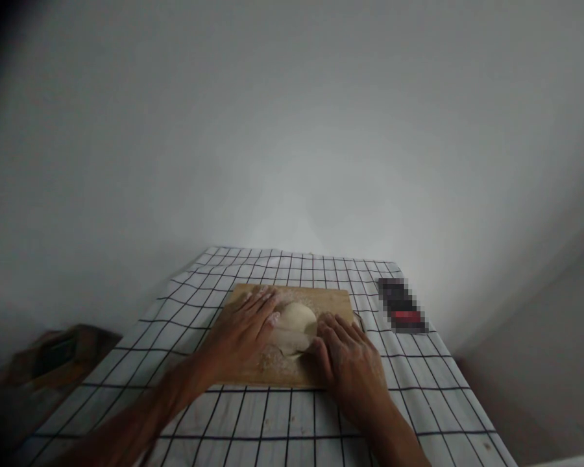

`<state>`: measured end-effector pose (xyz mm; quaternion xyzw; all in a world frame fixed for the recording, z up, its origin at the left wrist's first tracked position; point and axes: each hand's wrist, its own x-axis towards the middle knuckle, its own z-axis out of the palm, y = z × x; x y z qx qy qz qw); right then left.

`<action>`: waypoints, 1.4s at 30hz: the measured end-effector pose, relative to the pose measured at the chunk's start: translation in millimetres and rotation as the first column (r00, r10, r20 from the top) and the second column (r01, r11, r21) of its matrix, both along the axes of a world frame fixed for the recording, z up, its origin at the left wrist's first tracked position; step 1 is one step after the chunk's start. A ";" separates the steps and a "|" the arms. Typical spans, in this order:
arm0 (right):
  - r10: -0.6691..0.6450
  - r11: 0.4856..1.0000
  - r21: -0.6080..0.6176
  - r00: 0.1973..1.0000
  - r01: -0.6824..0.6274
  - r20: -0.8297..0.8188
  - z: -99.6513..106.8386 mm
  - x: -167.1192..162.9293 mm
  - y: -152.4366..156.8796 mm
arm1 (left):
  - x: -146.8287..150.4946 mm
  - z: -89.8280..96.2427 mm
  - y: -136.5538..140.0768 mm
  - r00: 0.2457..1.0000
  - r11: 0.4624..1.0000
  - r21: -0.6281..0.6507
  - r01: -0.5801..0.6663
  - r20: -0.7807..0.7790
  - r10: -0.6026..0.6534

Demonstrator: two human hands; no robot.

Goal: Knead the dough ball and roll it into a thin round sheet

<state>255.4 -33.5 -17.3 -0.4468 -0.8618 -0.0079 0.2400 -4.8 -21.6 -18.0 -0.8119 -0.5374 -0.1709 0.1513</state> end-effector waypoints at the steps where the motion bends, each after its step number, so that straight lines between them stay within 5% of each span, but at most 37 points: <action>1: 0.009 1.000 0.010 1.000 -0.009 -0.002 -2.1 0.9 -4.4 | 0.8 1.0 -10.7 1.000 1.000 -0.007 -0.002 0.008 0.002; 7: 0.034 0.996 0.082 0.999 -0.032 -0.016 -14.5 6.4 -8.5 | 2.2 2.2 -33.9 1.000 1.000 0.008 0.017 0.004 -0.017; 17: -0.018 0.999 0.042 0.996 0.022 -0.087 -15.9 3.5 48.5 | 31.4 19.6 60.3 0.996 0.990 0.133 0.045 0.065 -0.055; 26: -0.054 0.999 0.009 0.998 0.054 -0.018 -15.7 -7.4 39.2 | 23.0 9.2 94.7 0.993 0.996 -0.010 0.091 0.079 -0.090; 32: -0.089 0.996 0.015 0.996 0.089 -0.009 -6.4 -15.7 21.8 | 9.5 -0.1 69.0 0.993 0.991 -0.069 0.115 0.013 -0.114; 42: -0.045 0.991 0.127 0.998 0.051 -0.053 -21.8 -18.8 -22.7 | 2.1 -3.0 -32.4 0.998 0.997 0.039 -0.063 0.027 0.062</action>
